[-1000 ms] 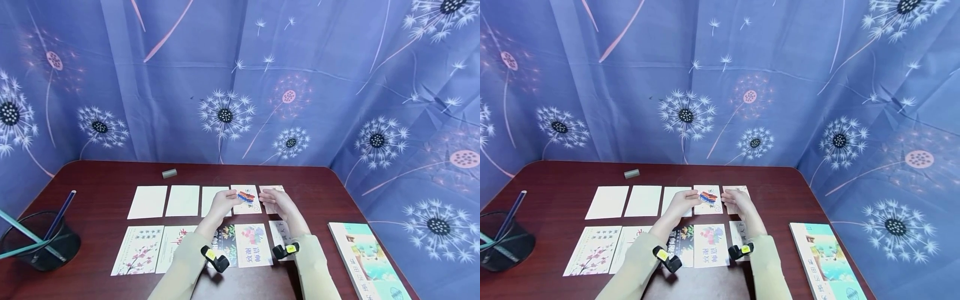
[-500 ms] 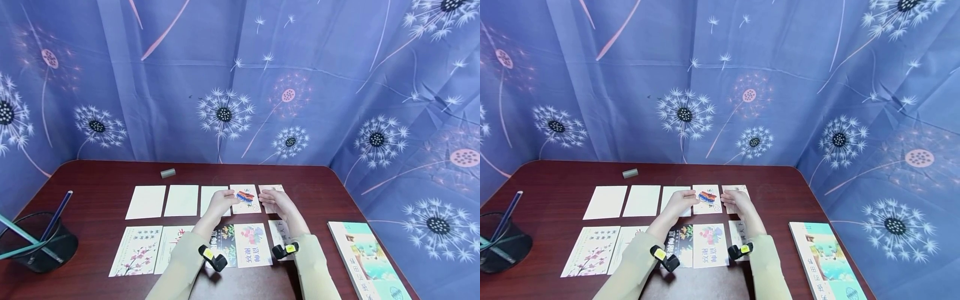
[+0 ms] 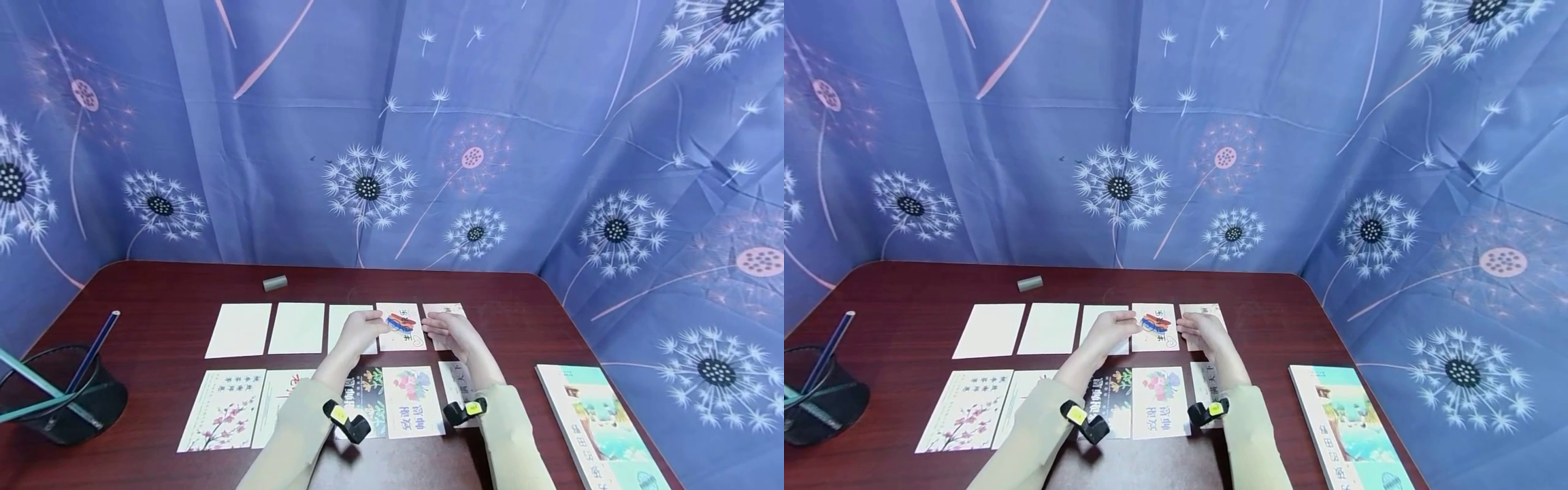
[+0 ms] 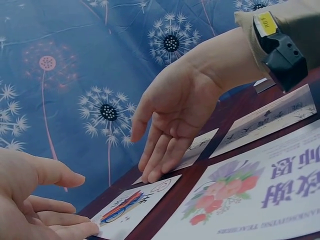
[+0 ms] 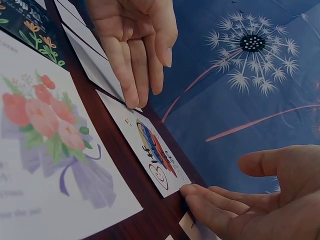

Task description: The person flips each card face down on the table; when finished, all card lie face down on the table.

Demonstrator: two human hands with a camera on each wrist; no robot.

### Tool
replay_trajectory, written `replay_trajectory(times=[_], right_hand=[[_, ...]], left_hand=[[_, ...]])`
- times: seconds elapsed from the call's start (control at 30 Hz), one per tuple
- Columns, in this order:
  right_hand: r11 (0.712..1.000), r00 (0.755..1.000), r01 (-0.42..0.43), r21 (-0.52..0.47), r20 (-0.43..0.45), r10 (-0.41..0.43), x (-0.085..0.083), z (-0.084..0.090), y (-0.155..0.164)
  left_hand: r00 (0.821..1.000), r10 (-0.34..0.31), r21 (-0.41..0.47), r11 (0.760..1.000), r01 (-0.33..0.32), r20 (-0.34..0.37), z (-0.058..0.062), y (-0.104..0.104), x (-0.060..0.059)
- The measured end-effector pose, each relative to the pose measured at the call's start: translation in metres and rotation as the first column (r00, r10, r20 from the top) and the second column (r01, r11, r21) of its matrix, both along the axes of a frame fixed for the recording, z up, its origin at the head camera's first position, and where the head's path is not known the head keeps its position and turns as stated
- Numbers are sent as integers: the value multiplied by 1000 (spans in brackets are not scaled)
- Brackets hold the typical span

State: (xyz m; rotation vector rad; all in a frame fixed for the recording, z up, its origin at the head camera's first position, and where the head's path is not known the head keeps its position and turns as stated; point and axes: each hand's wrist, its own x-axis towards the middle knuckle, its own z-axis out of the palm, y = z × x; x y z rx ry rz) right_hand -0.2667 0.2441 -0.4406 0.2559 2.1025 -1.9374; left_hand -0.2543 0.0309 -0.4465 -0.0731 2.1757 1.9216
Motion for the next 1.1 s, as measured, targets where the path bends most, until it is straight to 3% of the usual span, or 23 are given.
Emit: replay_trajectory(times=[1.1], right_hand=[[996, 1000, 29, -82, 11, -28, 1, 1, -3]], left_hand=[[1000, 11, -33, 999, -10, 24, 1, -3, -1]])
